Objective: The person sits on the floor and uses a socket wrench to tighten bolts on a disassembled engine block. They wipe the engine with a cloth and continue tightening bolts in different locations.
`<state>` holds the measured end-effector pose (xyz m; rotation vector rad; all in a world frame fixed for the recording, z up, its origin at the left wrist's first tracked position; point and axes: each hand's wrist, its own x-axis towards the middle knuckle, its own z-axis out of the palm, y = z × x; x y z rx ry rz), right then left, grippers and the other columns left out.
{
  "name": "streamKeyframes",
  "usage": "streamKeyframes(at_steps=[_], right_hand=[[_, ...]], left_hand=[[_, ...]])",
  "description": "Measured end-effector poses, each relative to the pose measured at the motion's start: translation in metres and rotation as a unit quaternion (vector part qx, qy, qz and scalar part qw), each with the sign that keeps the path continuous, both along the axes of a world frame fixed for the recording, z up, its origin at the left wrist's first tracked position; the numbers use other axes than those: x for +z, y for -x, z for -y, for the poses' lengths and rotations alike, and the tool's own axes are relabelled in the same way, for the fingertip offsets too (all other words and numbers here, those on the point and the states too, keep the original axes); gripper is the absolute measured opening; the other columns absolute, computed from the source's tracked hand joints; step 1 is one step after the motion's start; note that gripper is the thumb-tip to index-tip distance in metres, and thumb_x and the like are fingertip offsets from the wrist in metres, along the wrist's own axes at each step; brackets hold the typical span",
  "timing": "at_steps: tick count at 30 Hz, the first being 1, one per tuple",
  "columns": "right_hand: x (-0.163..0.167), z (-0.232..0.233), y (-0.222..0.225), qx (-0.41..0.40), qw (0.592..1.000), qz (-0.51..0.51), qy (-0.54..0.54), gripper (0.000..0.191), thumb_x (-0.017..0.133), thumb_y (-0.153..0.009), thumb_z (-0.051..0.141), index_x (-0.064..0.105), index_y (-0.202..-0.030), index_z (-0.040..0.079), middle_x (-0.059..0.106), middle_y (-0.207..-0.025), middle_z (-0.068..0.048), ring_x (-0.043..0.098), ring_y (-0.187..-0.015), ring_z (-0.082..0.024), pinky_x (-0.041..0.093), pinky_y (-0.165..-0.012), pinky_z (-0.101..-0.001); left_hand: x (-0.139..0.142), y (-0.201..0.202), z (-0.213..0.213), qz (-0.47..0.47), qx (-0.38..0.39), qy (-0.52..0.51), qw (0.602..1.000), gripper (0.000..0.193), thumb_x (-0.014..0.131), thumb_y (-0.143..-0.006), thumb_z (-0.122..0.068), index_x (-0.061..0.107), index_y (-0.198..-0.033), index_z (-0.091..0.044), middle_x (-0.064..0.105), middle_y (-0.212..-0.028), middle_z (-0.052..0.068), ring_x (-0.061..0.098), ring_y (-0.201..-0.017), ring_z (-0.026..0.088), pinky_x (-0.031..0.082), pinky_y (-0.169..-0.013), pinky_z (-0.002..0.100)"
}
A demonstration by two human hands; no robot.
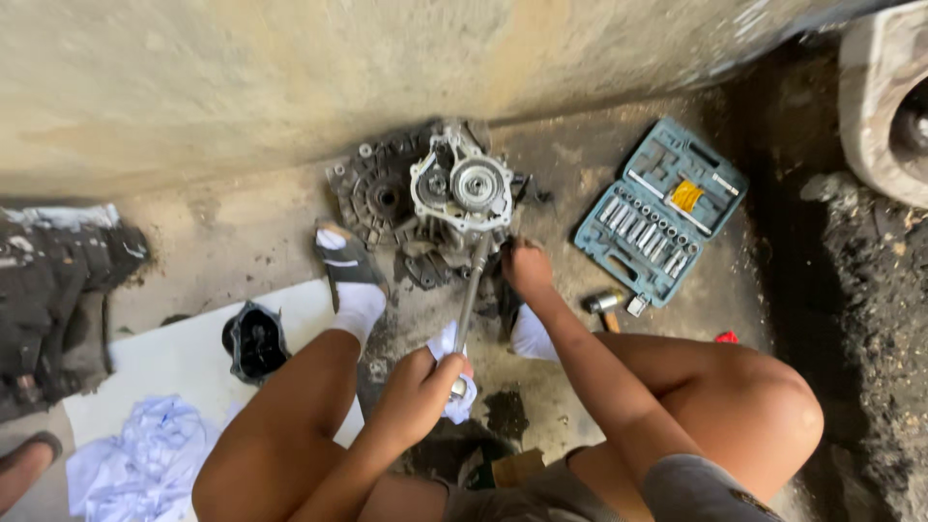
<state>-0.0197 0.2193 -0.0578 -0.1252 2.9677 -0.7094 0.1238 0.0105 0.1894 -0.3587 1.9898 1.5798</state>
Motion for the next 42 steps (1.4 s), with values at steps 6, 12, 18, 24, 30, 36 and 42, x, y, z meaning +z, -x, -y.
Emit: streamKeyframes(at_steps=[6,12,18,24,30,36,42], right_hand=[[0.006,0.000,0.004,-0.041,0.996,0.081,0.017,0.035,0.060,-0.098,0.035,0.071,-0.092,0.002,0.072,-0.094,-0.028,0.069,-0.086,-0.049,0.055,-0.077,-0.0565],[0.000,-0.001,0.001,0.049,0.997,-0.058,-0.017,0.023,0.061,-0.087,0.019,0.069,-0.095,-0.001,0.072,-0.091,-0.026,0.071,-0.083,-0.046,0.058,-0.074,-0.0524],[0.014,0.005,-0.002,-0.059,0.994,0.088,-0.019,0.034,0.065,-0.097,0.032,0.068,-0.090,-0.002,0.070,-0.090,-0.028,0.069,-0.083,-0.047,0.056,-0.075,-0.0537],[0.006,0.001,0.001,0.003,0.999,0.024,0.021,0.020,0.064,-0.089,0.017,0.067,-0.097,-0.002,0.072,-0.090,-0.027,0.070,-0.085,-0.046,0.056,-0.077,-0.0526],[0.006,0.002,-0.010,0.063,0.993,-0.089,-0.042,0.021,0.062,-0.086,0.014,0.064,-0.095,-0.005,0.072,-0.092,-0.026,0.070,-0.087,-0.046,0.057,-0.079,-0.0507],[0.012,0.003,-0.005,0.001,0.998,0.061,-0.034,0.030,0.060,-0.099,0.022,0.064,-0.106,-0.007,0.071,-0.091,-0.029,0.068,-0.088,-0.046,0.056,-0.077,-0.0535],[0.013,0.000,-0.009,0.008,1.000,0.008,-0.007,0.022,0.061,-0.092,0.018,0.067,-0.104,-0.001,0.072,-0.091,-0.027,0.069,-0.086,-0.046,0.057,-0.075,-0.0531]], left_hand=[[-0.004,-0.008,0.001,-0.026,-0.004,-0.002,1.000,0.036,0.053,-0.090,-0.029,0.072,-0.083,0.001,0.071,-0.066,0.011,0.071,-0.060,0.023,0.054,-0.059,0.036],[-0.001,-0.009,0.000,0.011,0.006,-0.015,1.000,0.036,0.053,-0.091,-0.029,0.071,-0.085,0.002,0.071,-0.067,0.013,0.073,-0.060,0.024,0.055,-0.059,0.037],[0.004,-0.009,0.000,-0.006,-0.010,-0.004,1.000,0.038,0.052,-0.092,-0.030,0.071,-0.086,0.002,0.072,-0.067,0.011,0.073,-0.060,0.021,0.055,-0.060,0.035],[0.004,-0.009,0.001,0.012,-0.014,0.021,1.000,0.037,0.052,-0.091,-0.029,0.074,-0.088,0.001,0.071,-0.067,0.011,0.069,-0.061,0.020,0.053,-0.059,0.035],[0.004,-0.010,0.001,0.003,-0.011,0.012,1.000,0.037,0.052,-0.091,-0.030,0.074,-0.088,0.000,0.072,-0.069,0.011,0.072,-0.063,0.021,0.054,-0.061,0.034],[0.002,-0.010,0.001,-0.016,-0.018,0.030,0.999,0.038,0.052,-0.091,-0.031,0.074,-0.088,0.000,0.073,-0.070,0.011,0.072,-0.065,0.023,0.054,-0.063,0.035],[0.004,-0.011,-0.001,-0.003,-0.015,0.025,1.000,0.039,0.051,-0.091,-0.031,0.074,-0.088,0.000,0.073,-0.070,0.011,0.072,-0.066,0.023,0.054,-0.063,0.035]])
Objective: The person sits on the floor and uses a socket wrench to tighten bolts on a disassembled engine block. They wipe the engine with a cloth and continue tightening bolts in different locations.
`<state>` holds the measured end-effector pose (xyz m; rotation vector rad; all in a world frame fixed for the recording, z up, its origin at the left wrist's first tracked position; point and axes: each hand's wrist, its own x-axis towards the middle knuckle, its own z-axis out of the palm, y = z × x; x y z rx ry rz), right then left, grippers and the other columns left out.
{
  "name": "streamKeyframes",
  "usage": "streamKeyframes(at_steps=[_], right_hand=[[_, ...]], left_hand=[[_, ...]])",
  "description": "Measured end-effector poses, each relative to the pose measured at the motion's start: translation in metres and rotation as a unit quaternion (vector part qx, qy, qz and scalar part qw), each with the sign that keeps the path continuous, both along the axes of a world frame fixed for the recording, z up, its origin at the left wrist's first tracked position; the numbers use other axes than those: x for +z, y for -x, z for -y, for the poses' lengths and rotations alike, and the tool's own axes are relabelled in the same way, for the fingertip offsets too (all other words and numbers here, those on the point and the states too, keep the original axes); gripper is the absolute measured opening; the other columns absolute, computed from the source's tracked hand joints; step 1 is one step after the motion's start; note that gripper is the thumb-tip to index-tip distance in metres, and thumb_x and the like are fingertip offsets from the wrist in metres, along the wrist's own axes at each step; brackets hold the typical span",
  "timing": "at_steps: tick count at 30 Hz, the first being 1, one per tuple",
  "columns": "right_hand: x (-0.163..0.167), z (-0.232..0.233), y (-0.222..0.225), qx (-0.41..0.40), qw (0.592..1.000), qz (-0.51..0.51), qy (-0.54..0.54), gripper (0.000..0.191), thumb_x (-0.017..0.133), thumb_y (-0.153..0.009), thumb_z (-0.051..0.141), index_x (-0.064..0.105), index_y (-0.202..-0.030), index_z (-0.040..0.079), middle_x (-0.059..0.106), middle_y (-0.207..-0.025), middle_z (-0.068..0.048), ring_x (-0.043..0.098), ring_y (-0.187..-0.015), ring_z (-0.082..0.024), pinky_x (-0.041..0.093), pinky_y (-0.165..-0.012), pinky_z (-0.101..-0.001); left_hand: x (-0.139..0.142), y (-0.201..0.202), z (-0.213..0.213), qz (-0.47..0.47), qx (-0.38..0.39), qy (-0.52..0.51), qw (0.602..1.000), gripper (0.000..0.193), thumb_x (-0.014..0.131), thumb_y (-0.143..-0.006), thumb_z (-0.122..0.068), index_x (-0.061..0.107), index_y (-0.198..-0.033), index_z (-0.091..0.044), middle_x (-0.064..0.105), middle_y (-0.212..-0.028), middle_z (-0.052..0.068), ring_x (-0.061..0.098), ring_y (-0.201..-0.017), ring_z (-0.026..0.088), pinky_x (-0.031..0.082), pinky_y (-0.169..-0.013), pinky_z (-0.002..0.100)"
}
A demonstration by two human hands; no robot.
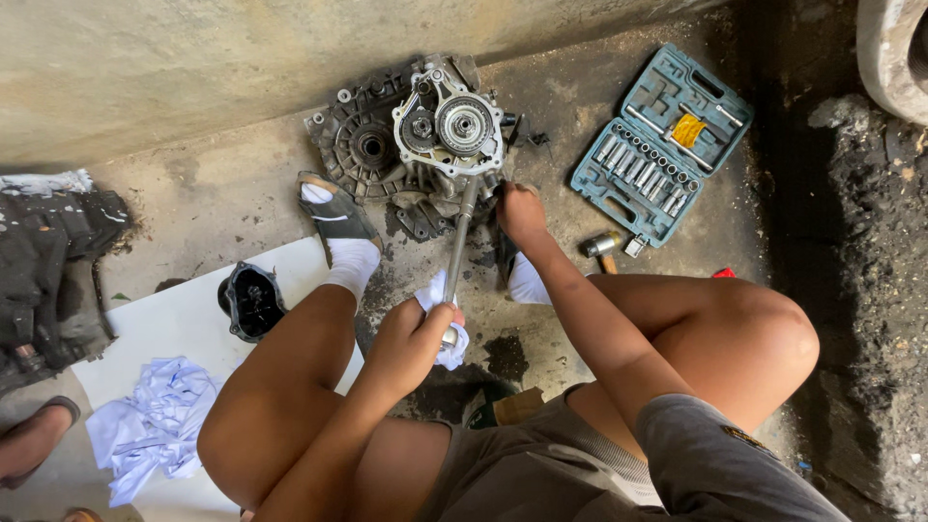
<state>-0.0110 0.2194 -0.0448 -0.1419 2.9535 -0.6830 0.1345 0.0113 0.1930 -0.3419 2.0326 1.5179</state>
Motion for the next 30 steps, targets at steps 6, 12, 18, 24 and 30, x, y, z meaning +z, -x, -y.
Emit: streamKeyframes(at_steps=[6,12,18,24,30], right_hand=[[0.004,0.002,-0.001,-0.047,0.997,0.062,0.028,0.031,0.063,-0.104,0.029,0.068,-0.100,-0.001,0.071,-0.096,-0.028,0.069,-0.091,-0.046,0.056,-0.084,-0.0525],[0.004,-0.001,-0.002,-0.003,0.999,-0.037,0.029,0.028,0.068,-0.085,0.019,0.066,-0.102,-0.004,0.071,-0.094,-0.027,0.068,-0.089,-0.047,0.055,-0.078,-0.0526],[0.007,0.000,-0.003,-0.020,0.999,0.028,0.023,0.024,0.067,-0.096,0.022,0.066,-0.105,0.000,0.071,-0.096,-0.025,0.068,-0.090,-0.046,0.055,-0.080,-0.0539],[0.010,0.002,-0.003,-0.086,0.993,0.062,0.051,0.035,0.072,-0.093,0.031,0.063,-0.101,-0.002,0.069,-0.098,-0.028,0.067,-0.089,-0.047,0.054,-0.079,-0.0530],[0.012,0.003,-0.006,-0.023,0.994,-0.042,0.100,0.019,0.066,-0.095,0.019,0.066,-0.103,0.001,0.070,-0.100,-0.025,0.066,-0.092,-0.047,0.054,-0.080,-0.0525]], left_hand=[[0.007,-0.001,0.001,-0.011,-0.003,0.002,1.000,0.038,0.051,-0.092,-0.030,0.073,-0.088,0.001,0.073,-0.070,0.011,0.072,-0.065,0.022,0.054,-0.064,0.035],[0.010,-0.001,-0.001,-0.005,-0.011,-0.011,1.000,0.037,0.051,-0.093,-0.030,0.073,-0.088,0.000,0.072,-0.069,0.011,0.071,-0.064,0.022,0.054,-0.062,0.035],[0.008,-0.001,-0.001,-0.021,-0.014,-0.003,1.000,0.038,0.051,-0.093,-0.030,0.073,-0.088,0.000,0.072,-0.070,0.009,0.072,-0.065,0.020,0.054,-0.063,0.034],[0.007,-0.001,-0.001,-0.005,-0.007,-0.009,1.000,0.038,0.050,-0.092,-0.031,0.072,-0.088,0.000,0.072,-0.068,0.010,0.072,-0.064,0.022,0.054,-0.062,0.035],[0.005,-0.003,0.000,-0.032,-0.015,0.001,0.999,0.038,0.051,-0.092,-0.031,0.074,-0.088,-0.001,0.073,-0.069,0.010,0.072,-0.065,0.021,0.054,-0.063,0.034]])
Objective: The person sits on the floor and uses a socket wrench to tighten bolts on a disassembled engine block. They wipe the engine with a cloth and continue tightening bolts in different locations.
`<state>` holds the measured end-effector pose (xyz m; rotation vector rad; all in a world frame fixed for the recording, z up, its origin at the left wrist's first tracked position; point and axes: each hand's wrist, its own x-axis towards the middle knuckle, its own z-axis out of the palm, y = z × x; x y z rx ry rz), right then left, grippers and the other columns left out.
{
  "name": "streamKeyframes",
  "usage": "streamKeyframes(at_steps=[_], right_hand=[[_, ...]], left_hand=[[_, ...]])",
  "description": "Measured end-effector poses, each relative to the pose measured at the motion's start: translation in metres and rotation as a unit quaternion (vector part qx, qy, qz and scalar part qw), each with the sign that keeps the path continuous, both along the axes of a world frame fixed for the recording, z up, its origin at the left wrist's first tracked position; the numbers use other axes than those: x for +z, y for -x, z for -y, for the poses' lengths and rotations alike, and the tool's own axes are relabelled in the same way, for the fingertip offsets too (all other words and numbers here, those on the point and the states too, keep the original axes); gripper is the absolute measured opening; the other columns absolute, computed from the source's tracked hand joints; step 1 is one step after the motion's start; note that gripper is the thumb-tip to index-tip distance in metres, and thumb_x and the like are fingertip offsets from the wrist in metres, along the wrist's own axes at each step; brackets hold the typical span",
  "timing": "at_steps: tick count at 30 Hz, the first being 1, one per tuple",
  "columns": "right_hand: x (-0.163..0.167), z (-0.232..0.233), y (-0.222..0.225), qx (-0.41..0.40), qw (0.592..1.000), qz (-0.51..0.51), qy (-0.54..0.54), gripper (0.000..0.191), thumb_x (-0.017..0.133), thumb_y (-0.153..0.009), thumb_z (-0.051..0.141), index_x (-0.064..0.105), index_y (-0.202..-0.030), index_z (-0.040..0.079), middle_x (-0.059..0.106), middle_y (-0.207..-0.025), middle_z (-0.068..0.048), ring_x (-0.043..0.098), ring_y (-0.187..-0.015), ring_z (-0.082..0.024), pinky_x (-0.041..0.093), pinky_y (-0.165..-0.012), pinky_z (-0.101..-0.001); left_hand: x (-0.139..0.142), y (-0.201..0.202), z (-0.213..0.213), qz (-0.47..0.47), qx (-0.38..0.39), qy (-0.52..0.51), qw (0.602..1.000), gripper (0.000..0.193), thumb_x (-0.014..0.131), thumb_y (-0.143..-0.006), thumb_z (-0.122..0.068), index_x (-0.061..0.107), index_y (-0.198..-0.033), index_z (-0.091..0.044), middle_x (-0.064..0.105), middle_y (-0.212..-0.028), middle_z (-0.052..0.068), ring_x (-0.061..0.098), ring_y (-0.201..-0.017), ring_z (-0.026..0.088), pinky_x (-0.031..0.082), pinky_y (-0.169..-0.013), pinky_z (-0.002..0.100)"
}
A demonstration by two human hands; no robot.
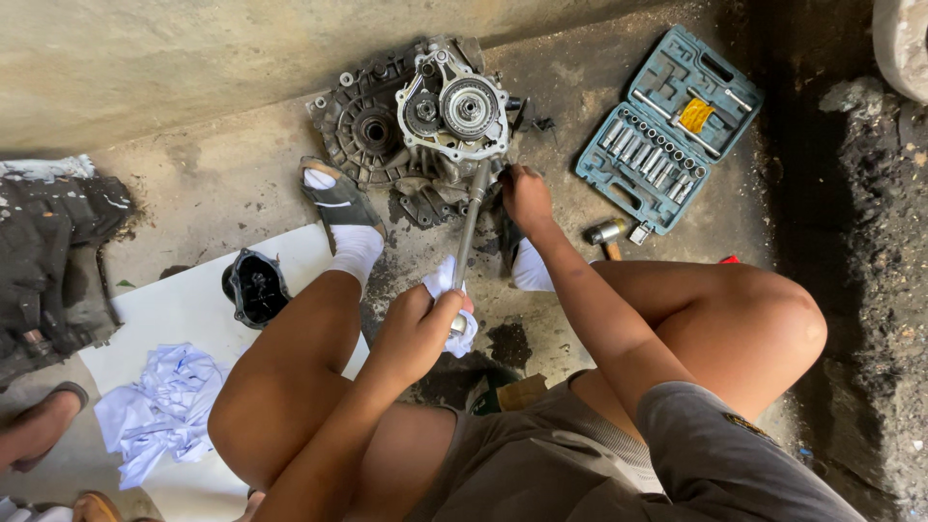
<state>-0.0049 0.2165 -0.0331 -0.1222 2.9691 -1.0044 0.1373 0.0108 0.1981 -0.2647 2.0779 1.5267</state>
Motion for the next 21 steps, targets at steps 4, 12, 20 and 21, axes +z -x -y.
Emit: streamKeyframes(at_steps=[4,12,20,21], right_hand=[[-0.004,0.001,-0.001,-0.049,0.997,0.054,0.007,0.027,0.073,-0.092,0.024,0.065,-0.097,-0.001,0.069,-0.096,-0.026,0.067,-0.089,-0.046,0.053,-0.080,-0.0518],[0.000,0.000,-0.004,-0.043,0.991,0.044,0.118,0.032,0.079,-0.085,0.018,0.066,-0.105,-0.003,0.073,-0.092,-0.020,0.071,-0.085,-0.037,0.057,-0.078,-0.0449],[-0.015,-0.003,-0.015,-0.128,0.982,0.039,0.131,0.029,0.070,-0.087,0.009,0.065,-0.113,-0.003,0.075,-0.094,-0.021,0.073,-0.084,-0.036,0.057,-0.075,-0.0442],[-0.014,-0.005,-0.015,-0.152,0.980,0.040,0.122,0.031,0.070,-0.087,0.009,0.064,-0.115,-0.003,0.075,-0.092,-0.021,0.072,-0.083,-0.036,0.057,-0.074,-0.0447]], left_hand=[[0.000,-0.001,0.002,-0.019,-0.004,-0.001,1.000,0.038,0.051,-0.092,-0.031,0.074,-0.088,-0.001,0.073,-0.069,0.011,0.072,-0.064,0.022,0.054,-0.062,0.035],[0.007,-0.002,0.000,0.020,0.003,-0.012,1.000,0.037,0.051,-0.092,-0.030,0.072,-0.089,0.000,0.071,-0.068,0.010,0.069,-0.061,0.020,0.053,-0.060,0.034],[0.004,-0.003,0.001,0.029,-0.001,-0.010,1.000,0.037,0.051,-0.093,-0.030,0.072,-0.089,0.000,0.071,-0.068,0.010,0.069,-0.061,0.021,0.053,-0.060,0.034],[0.001,-0.004,0.002,0.019,-0.001,-0.016,1.000,0.038,0.051,-0.094,-0.030,0.073,-0.089,0.001,0.071,-0.068,0.010,0.070,-0.062,0.020,0.053,-0.060,0.034]])
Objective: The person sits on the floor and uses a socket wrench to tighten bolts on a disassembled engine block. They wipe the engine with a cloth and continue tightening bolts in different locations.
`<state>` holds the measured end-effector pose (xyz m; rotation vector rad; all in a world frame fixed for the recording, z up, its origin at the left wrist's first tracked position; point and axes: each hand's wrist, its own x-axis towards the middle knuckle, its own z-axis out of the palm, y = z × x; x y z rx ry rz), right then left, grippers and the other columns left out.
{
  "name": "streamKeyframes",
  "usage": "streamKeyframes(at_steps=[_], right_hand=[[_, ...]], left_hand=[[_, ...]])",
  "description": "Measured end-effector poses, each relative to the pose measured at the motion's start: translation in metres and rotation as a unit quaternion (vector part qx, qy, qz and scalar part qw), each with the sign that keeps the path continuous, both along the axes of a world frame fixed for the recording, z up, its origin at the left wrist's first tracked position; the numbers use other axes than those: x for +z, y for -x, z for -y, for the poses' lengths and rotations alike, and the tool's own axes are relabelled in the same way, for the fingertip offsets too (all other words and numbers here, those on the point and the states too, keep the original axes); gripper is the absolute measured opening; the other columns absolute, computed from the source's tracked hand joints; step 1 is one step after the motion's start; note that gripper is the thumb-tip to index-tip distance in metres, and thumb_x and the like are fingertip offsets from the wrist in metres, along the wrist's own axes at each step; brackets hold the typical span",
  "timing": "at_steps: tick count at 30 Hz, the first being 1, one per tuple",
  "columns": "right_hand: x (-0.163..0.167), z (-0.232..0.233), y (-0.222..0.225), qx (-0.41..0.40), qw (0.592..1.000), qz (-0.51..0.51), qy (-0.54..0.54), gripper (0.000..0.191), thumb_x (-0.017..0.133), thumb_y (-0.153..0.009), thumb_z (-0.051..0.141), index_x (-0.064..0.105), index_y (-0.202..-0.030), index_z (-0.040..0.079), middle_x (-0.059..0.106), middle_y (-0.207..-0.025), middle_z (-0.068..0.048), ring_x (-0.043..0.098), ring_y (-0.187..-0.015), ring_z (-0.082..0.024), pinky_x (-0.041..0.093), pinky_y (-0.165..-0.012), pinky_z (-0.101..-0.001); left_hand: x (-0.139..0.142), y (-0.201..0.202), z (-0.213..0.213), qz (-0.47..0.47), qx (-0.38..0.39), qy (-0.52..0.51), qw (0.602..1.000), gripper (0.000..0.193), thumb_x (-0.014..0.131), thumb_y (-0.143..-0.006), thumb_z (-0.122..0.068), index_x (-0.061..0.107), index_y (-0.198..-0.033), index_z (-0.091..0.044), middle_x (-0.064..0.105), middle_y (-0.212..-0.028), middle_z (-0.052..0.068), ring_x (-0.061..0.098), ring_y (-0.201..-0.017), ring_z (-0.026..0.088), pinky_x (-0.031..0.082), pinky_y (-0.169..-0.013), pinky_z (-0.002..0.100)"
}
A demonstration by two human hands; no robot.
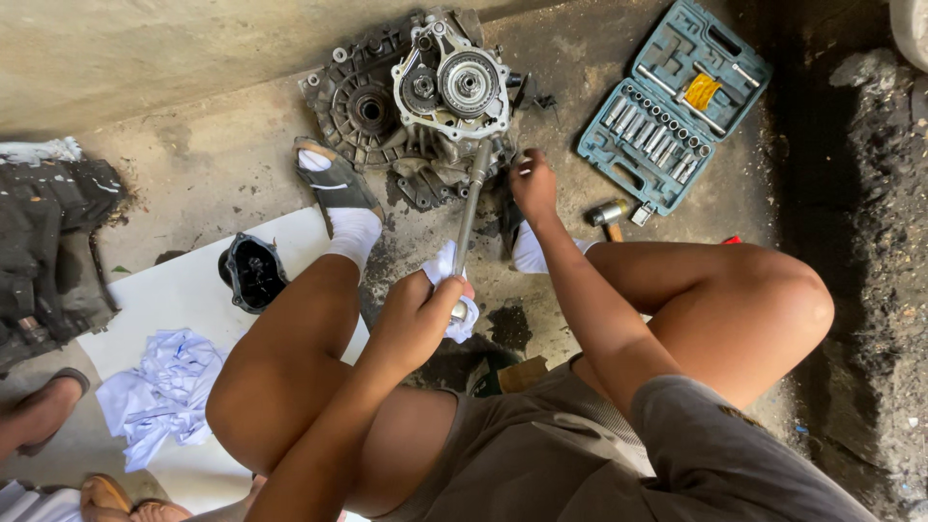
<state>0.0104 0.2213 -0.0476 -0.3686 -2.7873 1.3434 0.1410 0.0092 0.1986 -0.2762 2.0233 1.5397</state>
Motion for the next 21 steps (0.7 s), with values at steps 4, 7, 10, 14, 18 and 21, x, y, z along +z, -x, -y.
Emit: streamKeyframes(at_steps=[4,7,10,14,18,21], right_hand=[[0.007,-0.006,-0.031,-0.094,0.969,0.023,0.228,0.018,0.062,-0.096,0.010,0.066,-0.105,-0.005,0.074,-0.088,-0.015,0.071,-0.075,-0.025,0.055,-0.068,-0.0381],[0.049,0.007,-0.104,-0.125,0.906,0.066,0.398,0.031,0.057,-0.108,0.023,0.066,-0.102,-0.007,0.069,-0.083,-0.011,0.062,-0.069,-0.020,0.050,-0.062,-0.0339],[0.098,0.014,-0.190,0.058,0.957,-0.024,0.285,0.039,0.049,-0.113,0.028,0.062,-0.128,-0.007,0.069,-0.115,-0.013,0.063,-0.106,-0.020,0.050,-0.094,-0.0328],[0.106,0.024,-0.221,0.062,0.967,-0.021,0.247,0.046,0.058,-0.107,0.023,0.050,-0.140,-0.009,0.064,-0.119,-0.013,0.059,-0.107,-0.020,0.049,-0.096,-0.0321],[0.074,0.018,-0.199,-0.070,0.904,0.077,0.415,0.045,0.066,-0.103,0.023,0.059,-0.133,-0.010,0.071,-0.105,-0.008,0.062,-0.093,-0.011,0.051,-0.082,-0.0250],[0.060,-0.001,-0.184,-0.129,0.862,0.123,0.474,0.046,0.070,-0.102,0.024,0.064,-0.123,-0.017,0.070,-0.092,-0.013,0.062,-0.076,-0.015,0.052,-0.067,-0.0275]], left_hand=[[-0.026,-0.008,-0.006,0.038,0.029,-0.012,0.999,0.039,0.050,-0.095,-0.031,0.070,-0.089,0.003,0.071,-0.068,0.012,0.070,-0.062,0.024,0.054,-0.059,0.037],[-0.058,-0.022,-0.022,0.020,0.027,-0.021,0.999,0.047,0.043,-0.102,-0.034,0.073,-0.092,0.002,0.074,-0.075,0.012,0.072,-0.069,0.025,0.053,-0.066,0.035],[-0.095,-0.037,-0.044,0.057,0.060,0.031,0.996,0.041,0.048,-0.101,-0.033,0.066,-0.099,0.003,0.071,-0.078,0.015,0.071,-0.070,0.029,0.053,-0.064,0.039],[-0.128,-0.056,-0.057,-0.027,0.023,-0.030,0.999,0.037,0.048,-0.105,-0.028,0.064,-0.104,0.005,0.066,-0.077,0.021,0.063,-0.069,0.031,0.049,-0.064,0.041],[-0.127,-0.059,-0.068,-0.037,0.007,0.040,0.998,0.032,0.053,-0.104,-0.027,0.067,-0.105,0.002,0.069,-0.074,0.019,0.065,-0.064,0.031,0.050,-0.063,0.042],[-0.096,-0.045,-0.069,-0.125,-0.049,0.112,0.985,0.029,0.054,-0.103,-0.026,0.068,-0.109,-0.001,0.069,-0.076,0.018,0.069,-0.068,0.032,0.052,-0.064,0.042]])
